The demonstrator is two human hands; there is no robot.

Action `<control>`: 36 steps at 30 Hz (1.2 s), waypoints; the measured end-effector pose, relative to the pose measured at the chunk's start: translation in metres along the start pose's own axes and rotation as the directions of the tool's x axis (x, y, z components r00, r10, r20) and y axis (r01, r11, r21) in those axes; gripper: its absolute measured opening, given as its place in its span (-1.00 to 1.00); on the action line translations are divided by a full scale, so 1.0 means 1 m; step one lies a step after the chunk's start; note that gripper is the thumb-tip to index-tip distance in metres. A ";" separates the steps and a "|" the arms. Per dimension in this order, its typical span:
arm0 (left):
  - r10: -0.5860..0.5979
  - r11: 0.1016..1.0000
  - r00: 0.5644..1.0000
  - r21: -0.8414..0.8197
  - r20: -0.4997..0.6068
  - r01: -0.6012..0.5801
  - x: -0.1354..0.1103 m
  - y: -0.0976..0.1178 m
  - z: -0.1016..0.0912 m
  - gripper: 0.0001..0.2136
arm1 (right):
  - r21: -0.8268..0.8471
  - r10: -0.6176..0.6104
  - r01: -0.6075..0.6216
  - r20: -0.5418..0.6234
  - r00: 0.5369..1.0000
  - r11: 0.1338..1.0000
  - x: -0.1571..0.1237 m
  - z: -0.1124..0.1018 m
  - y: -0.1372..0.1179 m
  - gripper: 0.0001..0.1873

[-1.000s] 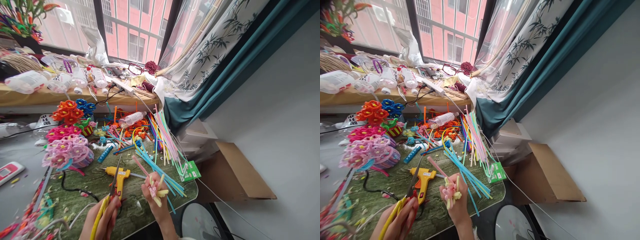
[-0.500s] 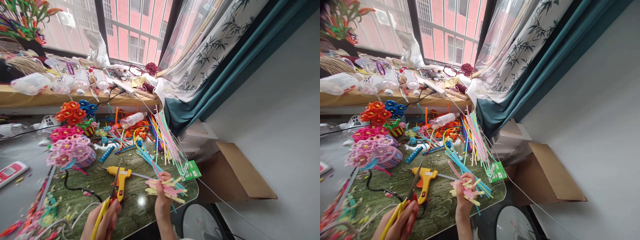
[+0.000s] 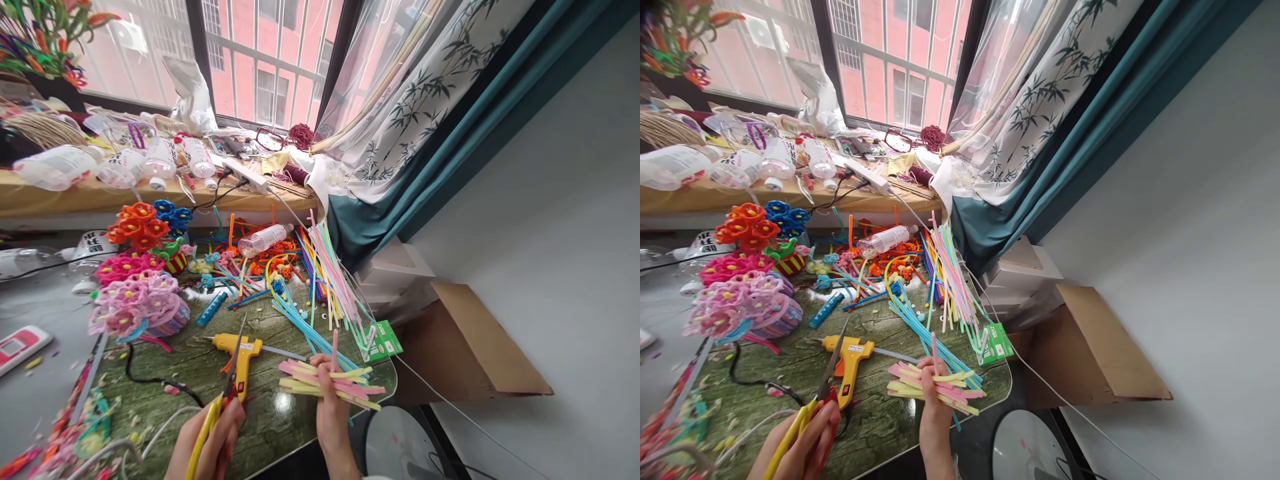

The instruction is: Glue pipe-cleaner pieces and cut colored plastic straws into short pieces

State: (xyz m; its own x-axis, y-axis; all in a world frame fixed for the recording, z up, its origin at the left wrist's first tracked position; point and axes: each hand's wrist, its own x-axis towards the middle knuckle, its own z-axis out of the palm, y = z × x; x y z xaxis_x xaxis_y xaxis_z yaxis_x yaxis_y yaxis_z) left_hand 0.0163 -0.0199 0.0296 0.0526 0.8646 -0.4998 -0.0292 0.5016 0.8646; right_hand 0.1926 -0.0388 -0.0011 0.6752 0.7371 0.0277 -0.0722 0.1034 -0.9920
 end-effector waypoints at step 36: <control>-0.036 0.999 0.999 -0.037 -0.017 0.035 0.006 -0.001 -0.003 -0.55 | -0.759 -0.237 0.358 0.270 0.933 0.545 0.067 -0.016 0.002 -0.58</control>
State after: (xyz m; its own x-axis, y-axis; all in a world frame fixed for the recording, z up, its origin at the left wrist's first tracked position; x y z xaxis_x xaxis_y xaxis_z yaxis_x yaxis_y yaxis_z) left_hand 0.0141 -0.0147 0.0257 0.0370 0.8463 -0.5314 -0.0637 0.5327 0.8439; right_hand 0.2491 0.0004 -0.0031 0.4493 0.8435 0.2943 0.7589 -0.1866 -0.6239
